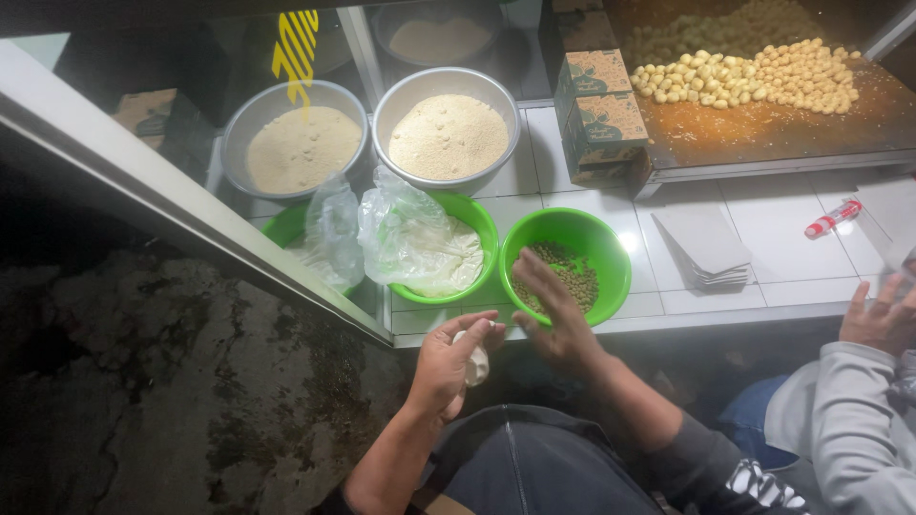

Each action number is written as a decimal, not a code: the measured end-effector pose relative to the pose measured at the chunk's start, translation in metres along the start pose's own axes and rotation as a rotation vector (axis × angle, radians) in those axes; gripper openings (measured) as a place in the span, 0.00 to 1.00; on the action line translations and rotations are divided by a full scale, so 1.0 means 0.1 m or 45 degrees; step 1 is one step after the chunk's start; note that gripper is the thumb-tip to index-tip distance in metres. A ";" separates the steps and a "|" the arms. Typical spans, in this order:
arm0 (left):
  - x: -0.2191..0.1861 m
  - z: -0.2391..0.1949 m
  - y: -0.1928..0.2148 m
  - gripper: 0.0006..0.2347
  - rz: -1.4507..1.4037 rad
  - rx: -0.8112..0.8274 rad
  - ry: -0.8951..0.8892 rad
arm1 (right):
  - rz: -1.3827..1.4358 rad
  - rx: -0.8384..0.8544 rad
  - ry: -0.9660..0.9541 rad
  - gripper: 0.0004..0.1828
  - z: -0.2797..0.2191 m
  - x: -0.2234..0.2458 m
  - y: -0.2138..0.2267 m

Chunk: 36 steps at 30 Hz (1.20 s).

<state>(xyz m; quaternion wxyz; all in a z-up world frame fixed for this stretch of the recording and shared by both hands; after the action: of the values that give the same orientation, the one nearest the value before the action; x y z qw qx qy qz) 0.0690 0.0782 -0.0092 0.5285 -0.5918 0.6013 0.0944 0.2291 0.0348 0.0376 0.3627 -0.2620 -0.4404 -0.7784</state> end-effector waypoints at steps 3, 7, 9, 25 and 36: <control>-0.04 -0.03 0.07 0.16 0.103 -0.020 -0.028 | -0.502 0.273 -0.344 0.39 0.32 -0.94 -0.06; -0.14 -0.08 0.01 0.16 0.232 0.084 -0.137 | -1.040 0.709 -0.800 0.45 0.07 -1.87 -0.02; -0.15 -0.10 0.04 0.15 0.226 0.078 -0.148 | -1.095 0.775 -0.839 0.37 -0.08 -2.05 -0.03; -0.13 0.02 0.17 0.14 -0.013 0.018 -0.118 | -0.996 0.521 -0.432 0.08 -0.01 -2.13 -0.08; -0.02 0.08 0.09 0.15 0.026 0.090 -0.004 | -0.001 0.146 0.156 0.13 0.47 0.41 -0.09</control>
<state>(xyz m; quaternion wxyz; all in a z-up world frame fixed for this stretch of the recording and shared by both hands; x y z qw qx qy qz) 0.0655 0.0875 -0.0159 0.5490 -0.5665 0.6094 0.0795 0.2018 0.0656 0.0850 0.4031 -0.1926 -0.4614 -0.7665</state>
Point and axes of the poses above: each hand's wrist, its own z-axis towards the middle knuckle, its own y-axis out of the back of the hand, x = y × z, the point moved 10 cm from there along z, towards the middle knuckle, and after that the axes turned 2 degrees about -x, right-handed, at the moved point
